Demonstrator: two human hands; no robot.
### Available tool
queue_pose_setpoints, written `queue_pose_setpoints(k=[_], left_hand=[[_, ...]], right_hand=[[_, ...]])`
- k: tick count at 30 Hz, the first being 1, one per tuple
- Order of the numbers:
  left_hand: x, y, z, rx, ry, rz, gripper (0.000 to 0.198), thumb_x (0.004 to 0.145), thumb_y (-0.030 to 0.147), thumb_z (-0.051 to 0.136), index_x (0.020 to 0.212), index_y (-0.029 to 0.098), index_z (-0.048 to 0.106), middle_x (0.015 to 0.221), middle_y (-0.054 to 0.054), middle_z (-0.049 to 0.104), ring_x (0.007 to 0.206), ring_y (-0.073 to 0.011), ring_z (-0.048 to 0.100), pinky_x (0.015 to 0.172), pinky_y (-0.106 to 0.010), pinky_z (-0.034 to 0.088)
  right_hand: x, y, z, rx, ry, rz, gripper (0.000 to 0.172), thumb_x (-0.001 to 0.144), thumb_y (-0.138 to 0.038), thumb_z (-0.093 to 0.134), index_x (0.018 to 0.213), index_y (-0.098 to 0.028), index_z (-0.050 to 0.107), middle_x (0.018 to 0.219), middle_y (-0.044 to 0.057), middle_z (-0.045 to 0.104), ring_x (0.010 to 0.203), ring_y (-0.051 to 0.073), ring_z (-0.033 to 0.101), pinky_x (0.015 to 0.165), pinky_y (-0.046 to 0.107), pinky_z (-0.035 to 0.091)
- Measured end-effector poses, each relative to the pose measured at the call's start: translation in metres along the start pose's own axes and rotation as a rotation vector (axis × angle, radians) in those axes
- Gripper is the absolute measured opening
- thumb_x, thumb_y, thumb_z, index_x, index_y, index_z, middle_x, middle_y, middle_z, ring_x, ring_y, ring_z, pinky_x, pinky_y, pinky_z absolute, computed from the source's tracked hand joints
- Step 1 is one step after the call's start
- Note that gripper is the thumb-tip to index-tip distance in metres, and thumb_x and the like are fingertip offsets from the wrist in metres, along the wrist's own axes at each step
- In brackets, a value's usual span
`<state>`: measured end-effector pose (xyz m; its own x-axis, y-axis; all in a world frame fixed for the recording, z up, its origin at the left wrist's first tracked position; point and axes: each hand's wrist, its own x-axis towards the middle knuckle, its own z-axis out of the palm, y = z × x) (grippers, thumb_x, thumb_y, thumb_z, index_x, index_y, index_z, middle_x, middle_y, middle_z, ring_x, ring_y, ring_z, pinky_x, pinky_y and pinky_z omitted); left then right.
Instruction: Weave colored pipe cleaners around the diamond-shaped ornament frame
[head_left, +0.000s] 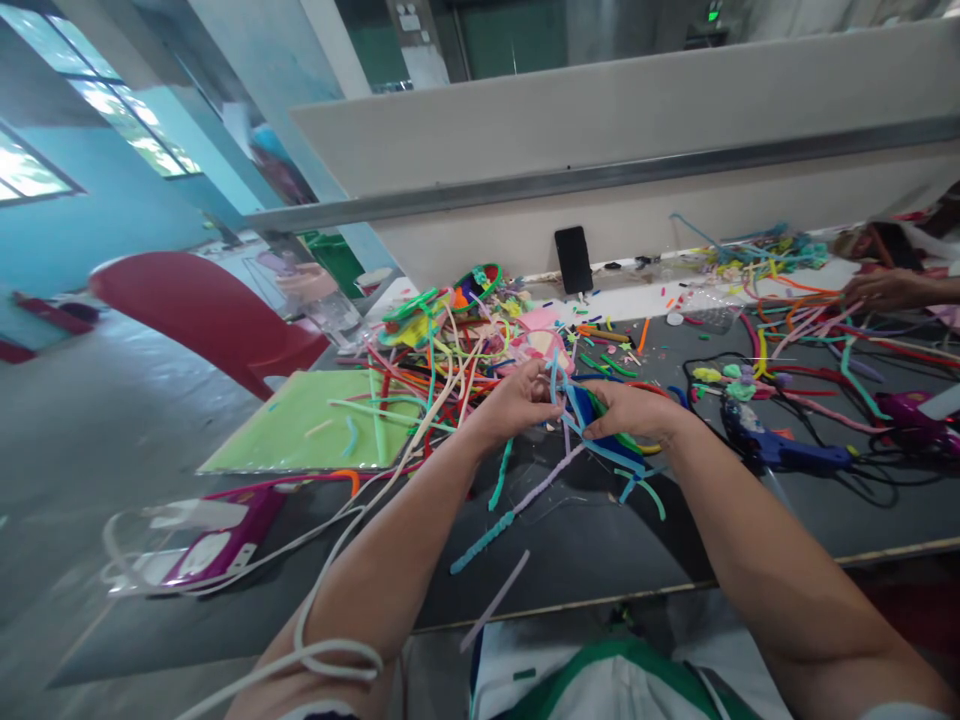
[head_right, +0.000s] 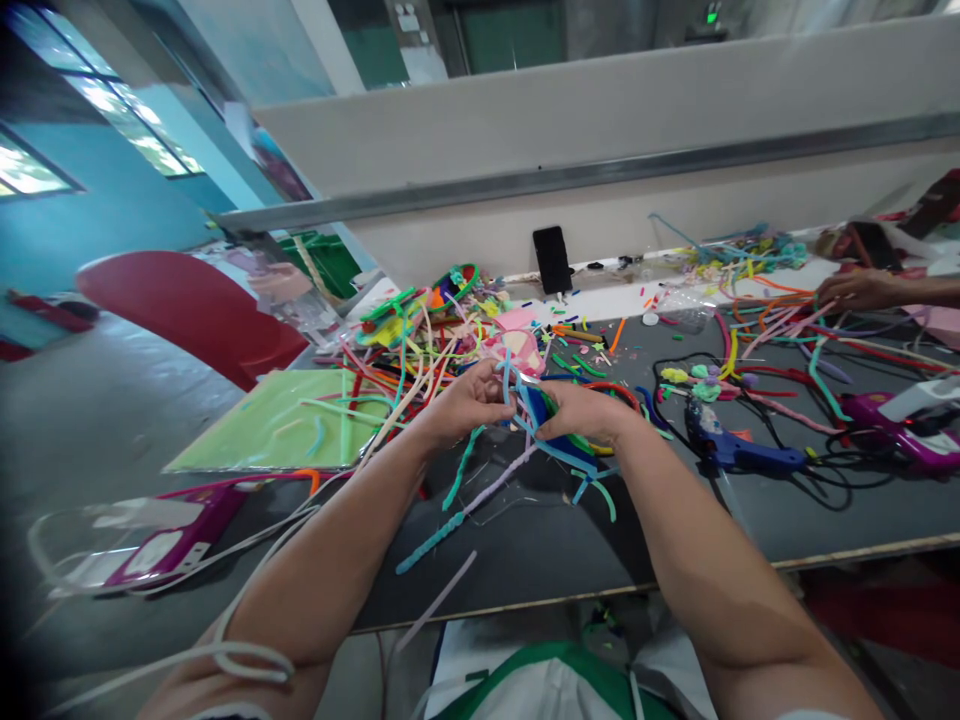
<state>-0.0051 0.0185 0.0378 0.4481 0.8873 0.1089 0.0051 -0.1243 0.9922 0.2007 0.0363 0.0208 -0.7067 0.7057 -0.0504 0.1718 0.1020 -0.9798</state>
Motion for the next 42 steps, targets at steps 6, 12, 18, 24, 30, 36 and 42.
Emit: queue_pose_setpoints(k=[6, 12, 18, 24, 30, 36, 42], left_hand=[[0.004, -0.007, 0.001, -0.029, 0.042, 0.032, 0.044, 0.060, 0.019, 0.078, 0.093, 0.016, 0.049, 0.071, 0.003, 0.058, 0.062, -0.0095, 0.058, 0.062, -0.022, 0.045], [0.005, -0.013, 0.007, 0.024, 0.143, 0.043, 0.039, 0.062, 0.022, 0.077, 0.090, 0.016, 0.050, 0.070, 0.004, 0.057, 0.060, -0.0085, 0.055, 0.059, -0.021, 0.044], [0.005, -0.016, 0.011, 0.000, 0.177, 0.053, 0.038, 0.062, 0.026, 0.077, 0.088, 0.014, 0.052, 0.069, 0.002, 0.059, 0.058, -0.0094, 0.056, 0.058, -0.022, 0.044], [0.003, -0.014, 0.002, -0.055, 0.084, 0.020, 0.039, 0.065, 0.028, 0.077, 0.095, 0.012, 0.058, 0.082, -0.004, 0.065, 0.069, -0.0130, 0.061, 0.065, -0.025, 0.048], [0.002, -0.013, -0.006, 0.001, -0.031, -0.067, 0.033, 0.067, 0.032, 0.077, 0.087, 0.010, 0.063, 0.076, -0.005, 0.066, 0.067, -0.0143, 0.061, 0.064, -0.026, 0.047], [0.004, -0.020, -0.006, 0.037, 0.004, -0.102, 0.031, 0.065, 0.036, 0.077, 0.073, 0.010, 0.064, 0.063, -0.002, 0.061, 0.057, -0.0104, 0.055, 0.059, -0.024, 0.044], [0.003, -0.021, -0.001, 0.043, 0.079, -0.048, 0.031, 0.065, 0.036, 0.077, 0.075, 0.010, 0.063, 0.062, -0.001, 0.060, 0.057, -0.0113, 0.055, 0.060, -0.025, 0.044]], right_hand=[[0.001, 0.001, 0.003, -0.010, 0.001, -0.013, 0.058, 0.061, -0.009, 0.069, 0.117, -0.019, 0.059, 0.096, 0.000, 0.066, 0.080, 0.014, 0.057, 0.071, 0.024, 0.046], [0.001, -0.002, 0.005, 0.012, 0.000, -0.059, 0.060, 0.060, -0.009, 0.070, 0.118, -0.019, 0.059, 0.105, 0.001, 0.065, 0.087, 0.015, 0.057, 0.076, 0.025, 0.046], [0.003, 0.001, 0.006, 0.047, -0.006, -0.042, 0.052, 0.060, -0.010, 0.070, 0.111, -0.019, 0.061, 0.094, -0.001, 0.066, 0.081, 0.014, 0.057, 0.074, 0.025, 0.046], [0.000, -0.004, 0.006, 0.114, -0.026, -0.018, 0.042, 0.061, -0.010, 0.069, 0.102, -0.015, 0.061, 0.088, 0.000, 0.066, 0.076, 0.013, 0.058, 0.075, 0.025, 0.045], [0.001, -0.002, 0.004, 0.113, -0.010, 0.014, 0.046, 0.061, -0.012, 0.070, 0.106, -0.017, 0.061, 0.087, -0.001, 0.065, 0.074, 0.014, 0.057, 0.071, 0.025, 0.046], [0.001, 0.000, 0.004, 0.080, -0.006, 0.005, 0.053, 0.060, -0.013, 0.072, 0.112, -0.019, 0.059, 0.095, -0.001, 0.064, 0.082, 0.015, 0.057, 0.075, 0.026, 0.046], [0.001, -0.005, 0.004, 0.077, -0.031, 0.005, 0.048, 0.060, -0.014, 0.072, 0.106, -0.018, 0.061, 0.088, -0.001, 0.065, 0.076, 0.014, 0.056, 0.072, 0.024, 0.045]])
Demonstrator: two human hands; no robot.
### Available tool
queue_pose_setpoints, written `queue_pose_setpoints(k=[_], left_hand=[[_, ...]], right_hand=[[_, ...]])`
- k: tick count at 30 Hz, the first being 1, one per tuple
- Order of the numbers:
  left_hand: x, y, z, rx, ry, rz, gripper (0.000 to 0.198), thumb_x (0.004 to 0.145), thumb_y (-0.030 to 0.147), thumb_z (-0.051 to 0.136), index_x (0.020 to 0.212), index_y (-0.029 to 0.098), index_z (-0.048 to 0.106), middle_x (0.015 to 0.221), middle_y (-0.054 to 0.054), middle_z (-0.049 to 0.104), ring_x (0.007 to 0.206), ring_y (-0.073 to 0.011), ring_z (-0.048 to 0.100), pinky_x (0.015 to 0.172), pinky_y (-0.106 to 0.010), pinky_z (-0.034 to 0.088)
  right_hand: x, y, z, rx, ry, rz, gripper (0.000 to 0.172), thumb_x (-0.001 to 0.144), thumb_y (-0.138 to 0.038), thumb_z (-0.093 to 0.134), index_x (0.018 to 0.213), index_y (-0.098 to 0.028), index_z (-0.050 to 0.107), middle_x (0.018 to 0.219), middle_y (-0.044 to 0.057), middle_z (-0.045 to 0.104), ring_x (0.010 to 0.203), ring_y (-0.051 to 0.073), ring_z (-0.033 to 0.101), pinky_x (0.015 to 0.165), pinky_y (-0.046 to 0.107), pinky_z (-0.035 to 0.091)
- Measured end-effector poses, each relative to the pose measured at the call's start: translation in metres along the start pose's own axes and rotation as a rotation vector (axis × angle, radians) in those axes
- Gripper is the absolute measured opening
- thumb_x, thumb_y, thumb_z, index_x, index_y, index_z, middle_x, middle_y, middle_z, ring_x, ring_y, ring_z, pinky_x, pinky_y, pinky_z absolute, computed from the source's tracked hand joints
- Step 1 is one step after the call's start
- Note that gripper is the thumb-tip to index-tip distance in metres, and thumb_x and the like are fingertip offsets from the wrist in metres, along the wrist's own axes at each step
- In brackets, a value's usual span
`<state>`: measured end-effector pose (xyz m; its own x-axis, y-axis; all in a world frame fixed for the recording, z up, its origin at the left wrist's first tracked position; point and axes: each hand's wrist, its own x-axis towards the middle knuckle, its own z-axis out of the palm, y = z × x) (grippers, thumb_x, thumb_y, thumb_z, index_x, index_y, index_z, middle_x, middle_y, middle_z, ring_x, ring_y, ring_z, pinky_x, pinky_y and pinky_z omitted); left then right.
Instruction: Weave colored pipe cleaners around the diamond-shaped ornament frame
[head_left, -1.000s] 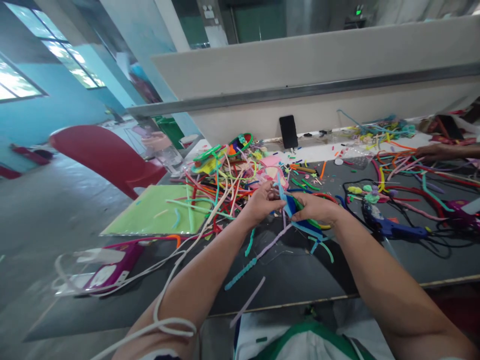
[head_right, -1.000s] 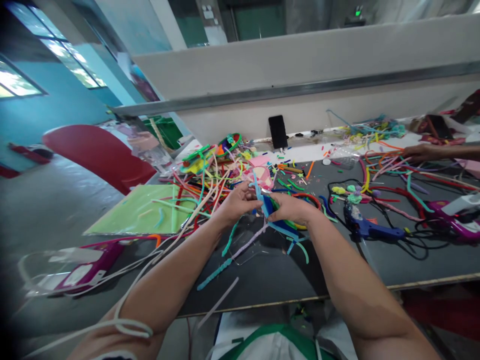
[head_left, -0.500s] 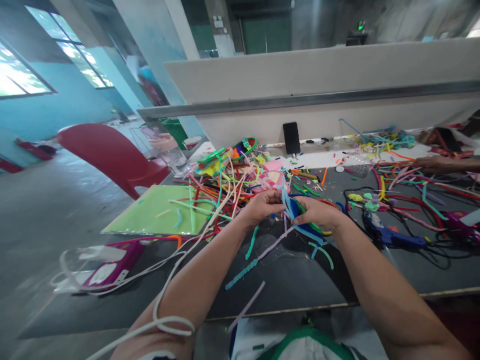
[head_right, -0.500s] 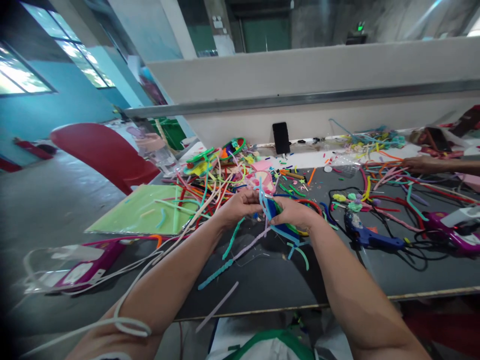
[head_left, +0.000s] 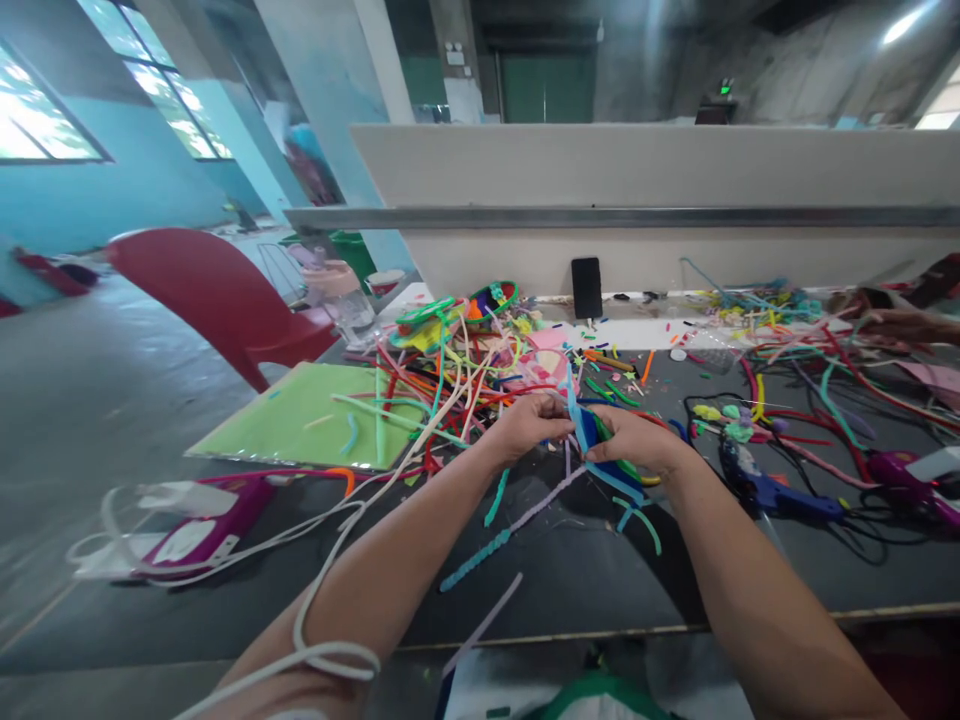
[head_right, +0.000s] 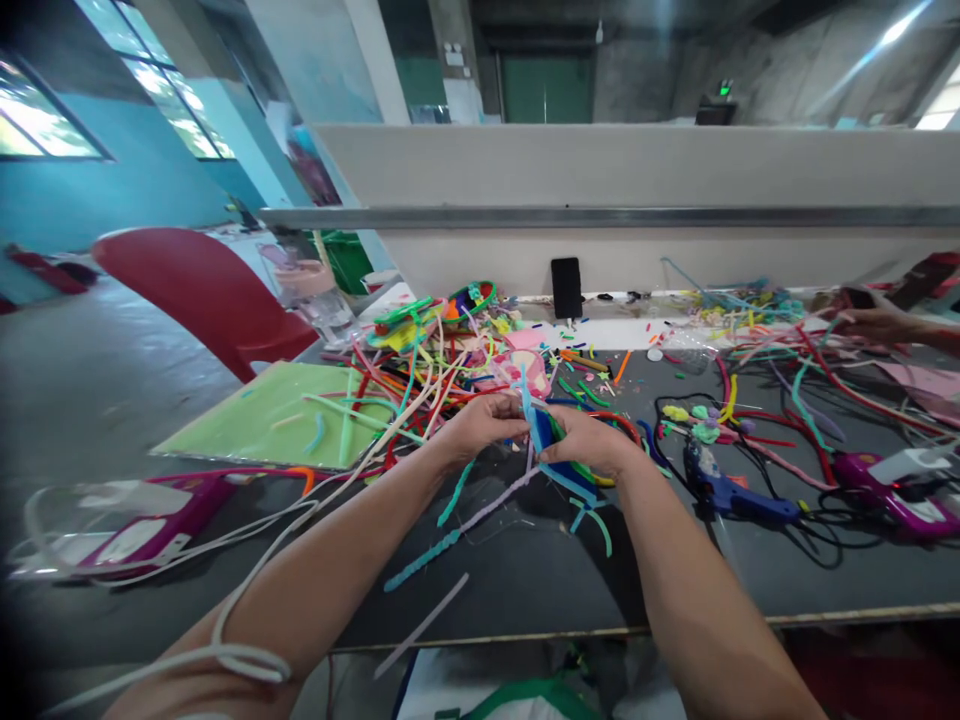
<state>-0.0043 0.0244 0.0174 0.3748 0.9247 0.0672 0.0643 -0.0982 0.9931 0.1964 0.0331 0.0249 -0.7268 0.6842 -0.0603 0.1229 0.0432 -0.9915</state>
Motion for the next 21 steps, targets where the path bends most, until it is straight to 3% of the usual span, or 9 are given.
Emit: queue_pose_setpoints(k=[9, 16, 18, 21], left_hand=[[-0.003, 0.008, 0.003, -0.061, 0.009, 0.012, 0.034, 0.062, 0.034, 0.078, 0.080, 0.010, 0.063, 0.067, -0.002, 0.062, 0.060, -0.0123, 0.057, 0.059, -0.024, 0.044], [-0.008, 0.018, 0.006, -0.040, -0.025, 0.033, 0.025, 0.065, 0.033, 0.075, 0.068, 0.011, 0.062, 0.062, 0.000, 0.059, 0.058, -0.0105, 0.054, 0.061, -0.024, 0.042], [-0.008, 0.018, 0.007, -0.027, -0.033, 0.041, 0.025, 0.066, 0.033, 0.074, 0.069, 0.011, 0.062, 0.062, 0.000, 0.058, 0.058, -0.0098, 0.053, 0.060, -0.023, 0.041], [-0.008, 0.015, 0.008, 0.008, -0.011, 0.055, 0.026, 0.069, 0.035, 0.072, 0.070, 0.011, 0.061, 0.061, 0.002, 0.055, 0.057, -0.0088, 0.050, 0.057, -0.022, 0.039]], right_hand=[[-0.002, -0.002, 0.000, -0.078, -0.012, 0.000, 0.048, 0.063, -0.015, 0.071, 0.109, -0.018, 0.061, 0.085, -0.003, 0.063, 0.073, 0.012, 0.053, 0.070, 0.022, 0.043], [-0.007, -0.010, -0.001, -0.090, -0.086, -0.064, 0.038, 0.071, -0.035, 0.072, 0.101, -0.015, 0.062, 0.086, 0.000, 0.063, 0.076, 0.014, 0.055, 0.071, 0.024, 0.045], [-0.007, -0.012, -0.002, -0.193, -0.037, -0.104, 0.030, 0.079, -0.043, 0.063, 0.090, -0.015, 0.063, 0.080, 0.000, 0.061, 0.074, 0.013, 0.052, 0.069, 0.024, 0.043], [-0.005, -0.012, -0.001, -0.377, 0.193, -0.169, 0.028, 0.084, -0.044, 0.056, 0.085, -0.016, 0.061, 0.076, -0.001, 0.057, 0.072, 0.013, 0.049, 0.065, 0.024, 0.040]])
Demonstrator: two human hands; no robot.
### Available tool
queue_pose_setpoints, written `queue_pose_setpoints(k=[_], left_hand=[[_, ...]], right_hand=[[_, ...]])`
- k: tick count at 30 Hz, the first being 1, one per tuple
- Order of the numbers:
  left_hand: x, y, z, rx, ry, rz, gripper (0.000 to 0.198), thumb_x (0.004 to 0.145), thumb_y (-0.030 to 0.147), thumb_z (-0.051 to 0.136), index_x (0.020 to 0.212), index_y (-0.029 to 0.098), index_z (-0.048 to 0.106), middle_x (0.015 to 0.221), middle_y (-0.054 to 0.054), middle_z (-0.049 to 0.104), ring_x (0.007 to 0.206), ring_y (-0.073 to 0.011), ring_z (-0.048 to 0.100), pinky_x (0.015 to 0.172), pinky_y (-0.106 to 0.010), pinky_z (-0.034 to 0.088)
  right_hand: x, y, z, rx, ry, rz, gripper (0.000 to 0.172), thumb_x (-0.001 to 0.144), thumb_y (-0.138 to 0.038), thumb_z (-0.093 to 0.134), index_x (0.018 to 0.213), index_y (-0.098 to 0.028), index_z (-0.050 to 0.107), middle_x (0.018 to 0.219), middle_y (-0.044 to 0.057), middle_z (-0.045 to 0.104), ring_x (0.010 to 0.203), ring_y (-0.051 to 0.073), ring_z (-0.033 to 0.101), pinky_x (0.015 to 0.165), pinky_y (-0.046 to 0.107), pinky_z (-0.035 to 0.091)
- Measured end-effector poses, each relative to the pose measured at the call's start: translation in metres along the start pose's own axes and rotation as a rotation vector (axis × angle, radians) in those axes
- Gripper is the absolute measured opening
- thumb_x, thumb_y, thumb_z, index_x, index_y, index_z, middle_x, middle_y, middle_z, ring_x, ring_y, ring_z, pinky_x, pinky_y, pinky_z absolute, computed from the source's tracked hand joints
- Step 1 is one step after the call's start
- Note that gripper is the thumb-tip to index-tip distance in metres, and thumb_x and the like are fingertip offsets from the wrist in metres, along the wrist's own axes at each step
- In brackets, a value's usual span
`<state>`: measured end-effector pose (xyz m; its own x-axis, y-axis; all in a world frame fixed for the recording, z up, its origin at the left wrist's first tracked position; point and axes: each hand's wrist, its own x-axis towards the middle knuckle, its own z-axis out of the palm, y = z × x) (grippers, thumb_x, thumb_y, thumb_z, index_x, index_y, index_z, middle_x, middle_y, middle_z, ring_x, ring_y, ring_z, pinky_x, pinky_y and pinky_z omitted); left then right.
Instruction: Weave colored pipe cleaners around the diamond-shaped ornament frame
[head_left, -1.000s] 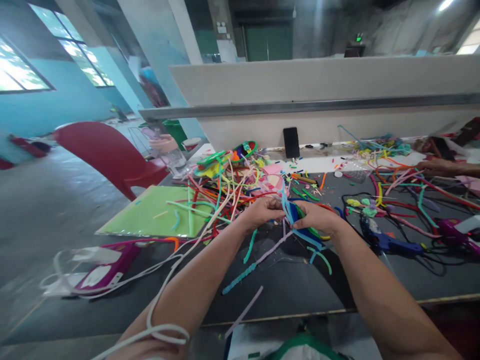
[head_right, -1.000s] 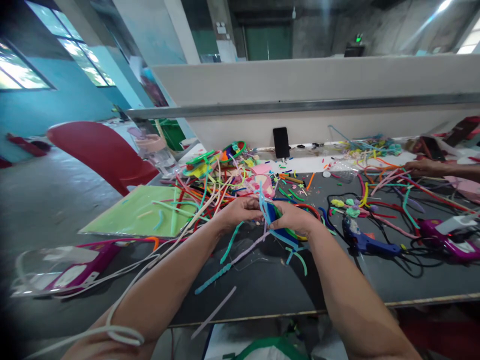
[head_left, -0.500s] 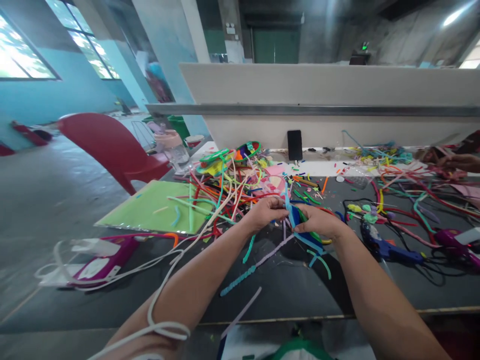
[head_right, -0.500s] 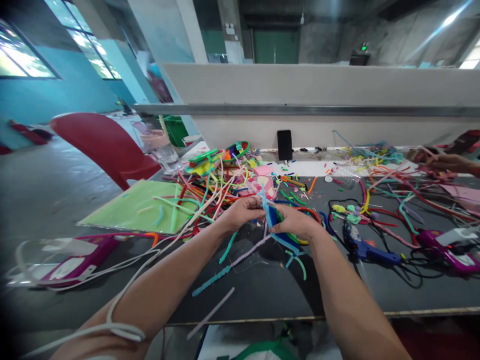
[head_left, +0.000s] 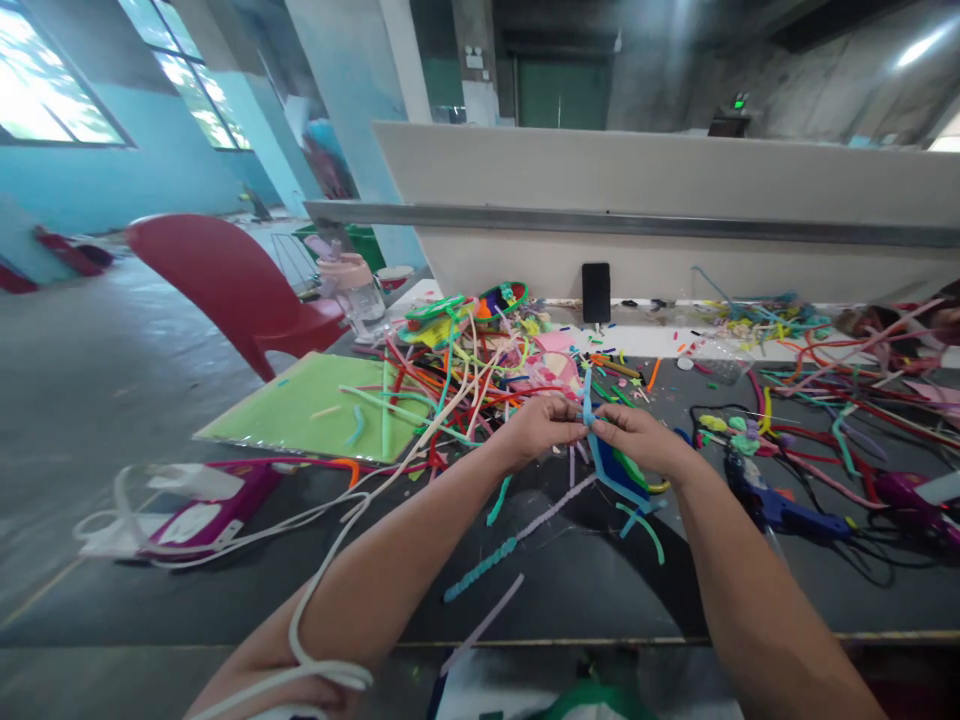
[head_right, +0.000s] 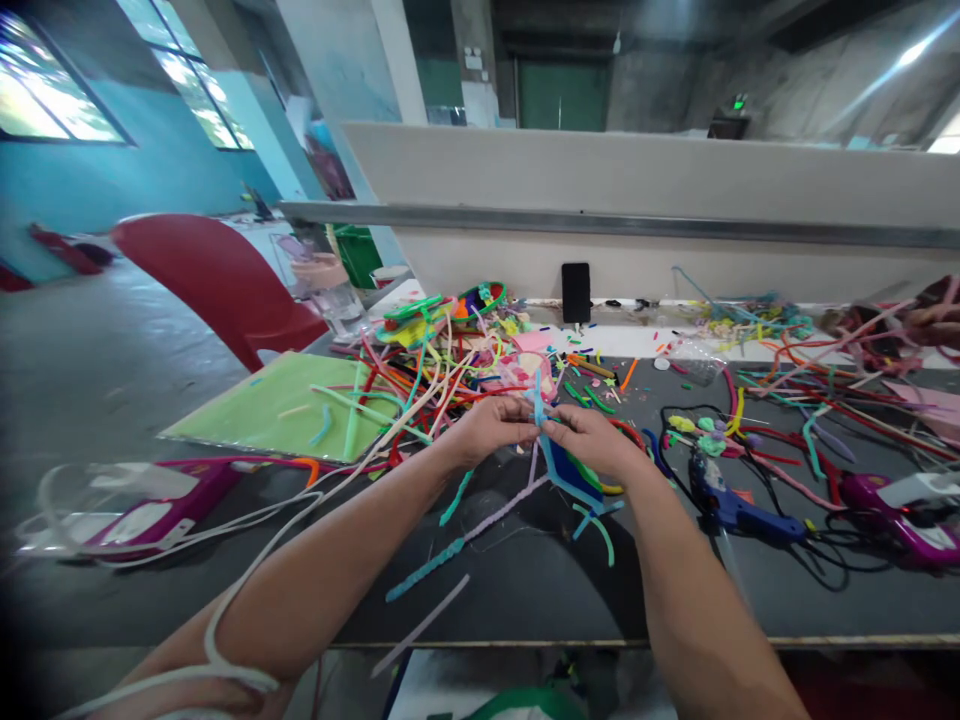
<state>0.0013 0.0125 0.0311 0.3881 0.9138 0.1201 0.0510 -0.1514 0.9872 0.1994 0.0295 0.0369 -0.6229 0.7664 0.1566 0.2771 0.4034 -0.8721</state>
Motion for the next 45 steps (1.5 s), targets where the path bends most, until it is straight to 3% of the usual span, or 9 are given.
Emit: queue_pose_setpoints(k=[3, 12, 17, 23, 28, 31, 39, 42, 45], left_hand=[[0.000, -0.003, 0.001, 0.027, 0.048, 0.005, 0.029, 0.071, 0.037, 0.071, 0.066, 0.013, 0.056, 0.059, 0.003, 0.051, 0.056, -0.0085, 0.049, 0.056, -0.022, 0.038], [-0.001, -0.005, 0.006, 0.170, 0.186, 0.015, 0.025, 0.070, 0.033, 0.070, 0.073, 0.014, 0.054, 0.063, 0.002, 0.054, 0.058, -0.0095, 0.049, 0.054, -0.022, 0.036], [-0.002, 0.011, -0.006, -0.038, -0.003, 0.030, 0.034, 0.063, 0.026, 0.076, 0.090, 0.014, 0.059, 0.077, -0.001, 0.059, 0.072, -0.0120, 0.055, 0.066, -0.024, 0.043], [-0.012, 0.038, -0.012, -0.200, 0.068, 0.133, 0.038, 0.078, 0.043, 0.064, 0.103, 0.014, 0.066, 0.089, -0.007, 0.062, 0.079, -0.0148, 0.057, 0.072, -0.027, 0.045], [-0.017, 0.051, -0.008, 0.092, 0.154, 0.304, 0.024, 0.073, 0.039, 0.071, 0.072, 0.015, 0.070, 0.075, -0.004, 0.062, 0.074, -0.0148, 0.056, 0.073, -0.029, 0.045], [-0.020, 0.054, -0.009, 0.333, 0.250, 0.469, 0.018, 0.072, 0.036, 0.073, 0.067, 0.018, 0.070, 0.077, -0.005, 0.063, 0.081, -0.0179, 0.058, 0.080, -0.033, 0.045], [-0.017, 0.040, -0.017, 0.603, 0.443, 0.648, 0.016, 0.076, 0.031, 0.069, 0.067, 0.019, 0.062, 0.075, -0.004, 0.061, 0.078, -0.0165, 0.055, 0.077, -0.032, 0.044], [-0.006, 0.027, -0.021, 0.566, 0.495, 0.602, 0.020, 0.078, 0.029, 0.065, 0.064, 0.019, 0.056, 0.071, -0.002, 0.057, 0.075, -0.0154, 0.052, 0.075, -0.030, 0.042], [0.003, 0.010, -0.016, 0.488, 0.501, 0.438, 0.023, 0.076, 0.029, 0.064, 0.060, 0.018, 0.051, 0.065, -0.001, 0.052, 0.067, -0.0138, 0.048, 0.068, -0.028, 0.040]], right_hand=[[0.002, 0.002, 0.006, -0.023, 0.193, -0.012, 0.026, 0.080, -0.040, 0.061, 0.093, -0.018, 0.059, 0.082, 0.001, 0.059, 0.075, 0.014, 0.052, 0.067, 0.025, 0.041], [0.005, -0.005, 0.020, 0.055, 0.401, 0.033, 0.018, 0.071, -0.034, 0.066, 0.070, -0.017, 0.061, 0.066, -0.001, 0.057, 0.063, 0.013, 0.050, 0.060, 0.026, 0.038], [0.001, -0.010, 0.019, 0.036, 0.375, 0.016, 0.019, 0.075, -0.036, 0.063, 0.071, -0.018, 0.060, 0.065, -0.002, 0.054, 0.060, 0.012, 0.046, 0.058, 0.025, 0.036], [-0.002, -0.016, 0.027, -0.041, 0.254, -0.044, 0.019, 0.079, -0.036, 0.061, 0.072, -0.018, 0.060, 0.066, -0.001, 0.056, 0.063, 0.013, 0.048, 0.060, 0.025, 0.036], [-0.002, -0.020, 0.031, -0.105, 0.234, -0.060, 0.016, 0.079, -0.035, 0.061, 0.077, -0.019, 0.063, 0.071, 0.000, 0.061, 0.068, 0.015, 0.053, 0.065, 0.026, 0.039], [-0.002, -0.017, 0.028, -0.063, 0.251, -0.029, 0.019, 0.080, -0.038, 0.061, 0.078, -0.019, 0.063, 0.069, 0.000, 0.060, 0.064, 0.014, 0.049, 0.060, 0.025, 0.037], [-0.002, -0.016, 0.024, -0.031, 0.279, -0.035, 0.021, 0.080, -0.039, 0.059, 0.076, -0.019, 0.061, 0.066, -0.001, 0.055, 0.062, 0.013, 0.046, 0.058, 0.024, 0.034], [-0.002, -0.020, 0.027, -0.047, 0.254, -0.041, 0.018, 0.080, -0.035, 0.058, 0.073, -0.019, 0.059, 0.065, -0.002, 0.053, 0.061, 0.012, 0.044, 0.058, 0.024, 0.033], [-0.001, -0.020, 0.030, -0.019, 0.255, -0.020, 0.015, 0.078, -0.033, 0.058, 0.073, -0.019, 0.059, 0.065, -0.001, 0.053, 0.061, 0.012, 0.045, 0.058, 0.024, 0.033]])
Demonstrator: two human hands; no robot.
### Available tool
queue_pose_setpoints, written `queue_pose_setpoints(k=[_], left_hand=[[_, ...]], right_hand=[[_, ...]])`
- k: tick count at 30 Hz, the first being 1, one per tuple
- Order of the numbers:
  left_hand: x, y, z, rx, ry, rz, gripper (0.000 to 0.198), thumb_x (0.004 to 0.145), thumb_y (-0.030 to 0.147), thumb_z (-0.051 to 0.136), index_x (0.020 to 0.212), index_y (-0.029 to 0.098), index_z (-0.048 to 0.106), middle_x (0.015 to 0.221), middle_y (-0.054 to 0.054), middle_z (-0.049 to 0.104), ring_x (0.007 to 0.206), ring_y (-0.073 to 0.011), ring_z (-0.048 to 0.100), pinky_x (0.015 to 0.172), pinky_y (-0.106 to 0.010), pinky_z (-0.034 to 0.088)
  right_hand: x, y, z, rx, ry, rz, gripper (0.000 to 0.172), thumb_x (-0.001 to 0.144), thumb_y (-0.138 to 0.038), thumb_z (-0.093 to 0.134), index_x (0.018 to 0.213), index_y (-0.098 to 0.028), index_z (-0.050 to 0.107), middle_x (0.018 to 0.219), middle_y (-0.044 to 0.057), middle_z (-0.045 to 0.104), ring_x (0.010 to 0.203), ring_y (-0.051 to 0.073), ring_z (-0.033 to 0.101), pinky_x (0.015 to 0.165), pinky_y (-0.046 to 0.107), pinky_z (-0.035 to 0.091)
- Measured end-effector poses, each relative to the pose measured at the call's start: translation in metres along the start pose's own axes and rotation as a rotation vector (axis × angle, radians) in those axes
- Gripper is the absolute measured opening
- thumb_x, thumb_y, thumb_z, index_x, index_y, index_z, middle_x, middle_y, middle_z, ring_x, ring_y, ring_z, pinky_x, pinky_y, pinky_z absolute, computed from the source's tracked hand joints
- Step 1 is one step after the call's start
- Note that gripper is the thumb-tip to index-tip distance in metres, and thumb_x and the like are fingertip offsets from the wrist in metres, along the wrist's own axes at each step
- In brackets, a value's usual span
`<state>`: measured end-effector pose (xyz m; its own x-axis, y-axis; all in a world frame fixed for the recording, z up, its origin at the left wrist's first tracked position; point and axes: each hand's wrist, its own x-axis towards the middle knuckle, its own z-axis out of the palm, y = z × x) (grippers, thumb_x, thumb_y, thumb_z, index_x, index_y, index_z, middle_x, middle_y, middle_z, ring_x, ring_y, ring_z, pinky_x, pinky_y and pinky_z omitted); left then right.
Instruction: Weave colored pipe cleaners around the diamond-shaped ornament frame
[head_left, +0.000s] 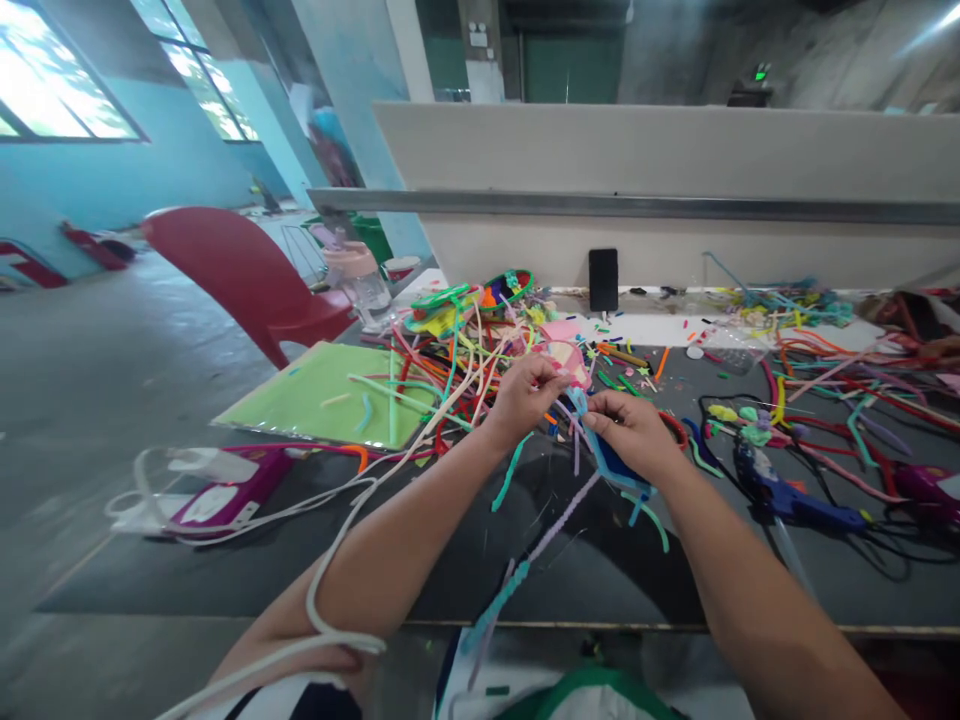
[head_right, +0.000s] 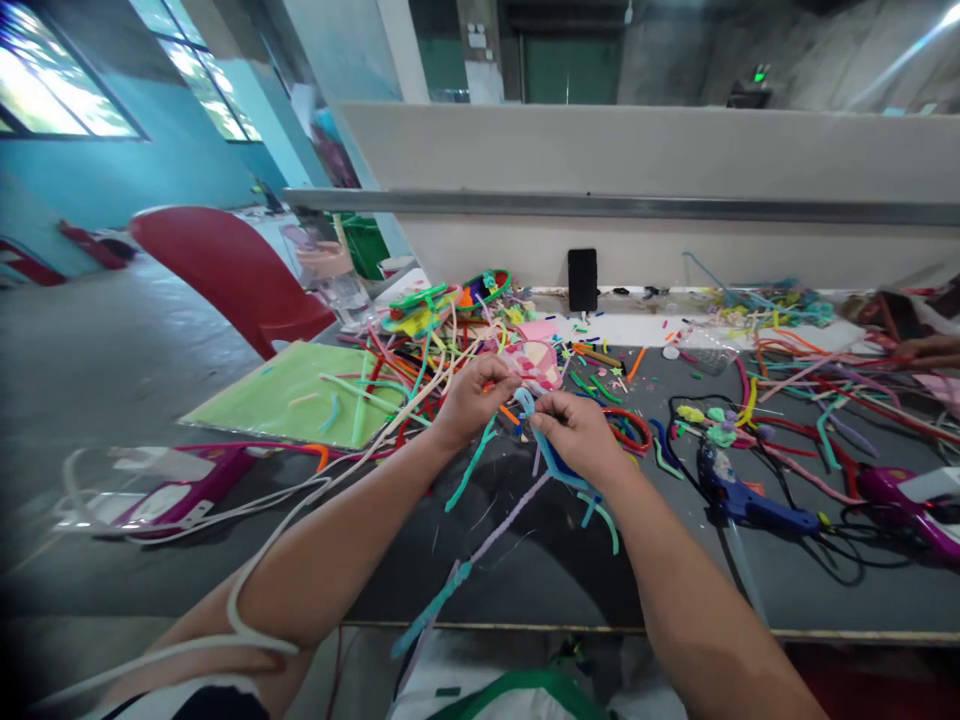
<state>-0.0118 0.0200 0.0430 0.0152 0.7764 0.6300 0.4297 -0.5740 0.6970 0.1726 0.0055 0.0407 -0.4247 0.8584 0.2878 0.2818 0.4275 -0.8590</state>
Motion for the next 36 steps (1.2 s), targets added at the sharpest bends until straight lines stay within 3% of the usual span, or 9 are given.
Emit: queue_pose_setpoints(k=[5, 10, 13, 17, 21, 24, 26, 30, 36], left_hand=[[-0.017, -0.008, 0.025, -0.297, -0.312, -0.366, 0.022, 0.071, 0.032, 0.063, 0.062, 0.016, 0.050, 0.058, 0.003, 0.045, 0.056, -0.0099, 0.039, 0.054, -0.024, 0.032], [-0.021, -0.002, 0.022, -0.615, -0.638, -0.744, 0.019, 0.054, 0.020, 0.068, 0.059, 0.014, 0.050, 0.051, 0.006, 0.039, 0.046, -0.0047, 0.028, 0.046, -0.022, 0.020], [-0.021, 0.000, 0.019, -0.687, -0.721, -0.862, 0.017, 0.051, 0.013, 0.065, 0.057, 0.014, 0.049, 0.049, 0.007, 0.036, 0.045, -0.0040, 0.026, 0.046, -0.022, 0.019], [-0.025, -0.004, 0.022, -0.755, -0.758, -0.891, 0.021, 0.054, 0.015, 0.070, 0.057, 0.014, 0.049, 0.050, 0.007, 0.038, 0.046, -0.0040, 0.031, 0.046, -0.021, 0.023], [-0.020, -0.007, 0.020, -0.773, -0.702, -0.837, 0.026, 0.056, 0.024, 0.078, 0.067, 0.012, 0.057, 0.056, 0.004, 0.048, 0.048, -0.0047, 0.039, 0.048, -0.020, 0.030], [-0.011, -0.002, 0.013, -0.729, -0.443, -0.714, 0.029, 0.062, 0.031, 0.078, 0.079, 0.012, 0.062, 0.069, -0.001, 0.058, 0.059, -0.0077, 0.052, 0.056, -0.020, 0.040], [-0.007, 0.002, 0.011, -0.660, -0.336, -0.612, 0.028, 0.069, 0.034, 0.074, 0.084, 0.012, 0.064, 0.072, -0.002, 0.061, 0.063, -0.0086, 0.055, 0.061, -0.021, 0.043], [-0.010, 0.003, 0.016, -0.527, -0.368, -0.505, 0.028, 0.067, 0.030, 0.076, 0.087, 0.012, 0.066, 0.072, -0.001, 0.065, 0.065, -0.0105, 0.059, 0.065, -0.023, 0.046], [-0.018, -0.005, 0.023, -0.433, -0.272, -0.458, 0.021, 0.071, 0.031, 0.072, 0.078, 0.013, 0.066, 0.065, 0.001, 0.062, 0.057, -0.0094, 0.057, 0.059, -0.022, 0.046]], right_hand=[[0.002, 0.005, -0.001, 0.055, 0.082, 0.042, 0.016, 0.076, -0.034, 0.059, 0.073, -0.019, 0.058, 0.065, -0.001, 0.054, 0.060, 0.013, 0.044, 0.057, 0.025, 0.035], [0.003, 0.007, -0.004, 0.010, 0.111, 0.024, 0.013, 0.075, -0.032, 0.058, 0.074, -0.019, 0.058, 0.067, 0.000, 0.056, 0.061, 0.013, 0.047, 0.059, 0.025, 0.037], [0.003, 0.007, -0.003, -0.043, 0.075, 0.004, 0.011, 0.076, -0.028, 0.057, 0.074, -0.018, 0.059, 0.067, 0.000, 0.058, 0.062, 0.013, 0.050, 0.061, 0.025, 0.038], [0.004, 0.009, -0.004, -0.006, 0.037, 0.004, 0.012, 0.076, -0.028, 0.057, 0.074, -0.017, 0.060, 0.067, -0.001, 0.058, 0.063, 0.012, 0.051, 0.061, 0.024, 0.040], [0.007, 0.016, -0.008, 0.037, 0.058, 0.043, 0.016, 0.076, -0.033, 0.059, 0.076, -0.016, 0.061, 0.066, -0.001, 0.058, 0.060, 0.012, 0.050, 0.057, 0.023, 0.039], [0.009, 0.020, -0.011, -0.011, 0.128, 0.034, 0.017, 0.076, -0.033, 0.059, 0.074, -0.016, 0.062, 0.065, -0.001, 0.057, 0.060, 0.011, 0.048, 0.056, 0.022, 0.037], [0.009, 0.021, -0.012, -0.047, 0.160, 0.033, 0.017, 0.076, -0.032, 0.058, 0.073, -0.016, 0.062, 0.065, -0.001, 0.058, 0.060, 0.011, 0.048, 0.057, 0.023, 0.037], [0.010, 0.017, -0.014, -0.135, 0.174, 0.035, 0.017, 0.075, -0.032, 0.059, 0.074, -0.016, 0.064, 0.066, 0.000, 0.061, 0.063, 0.013, 0.052, 0.059, 0.024, 0.038], [0.009, 0.013, -0.019, -0.135, 0.108, 0.051, 0.018, 0.071, -0.027, 0.064, 0.085, -0.016, 0.066, 0.080, 0.002, 0.069, 0.073, 0.015, 0.058, 0.067, 0.024, 0.042]])
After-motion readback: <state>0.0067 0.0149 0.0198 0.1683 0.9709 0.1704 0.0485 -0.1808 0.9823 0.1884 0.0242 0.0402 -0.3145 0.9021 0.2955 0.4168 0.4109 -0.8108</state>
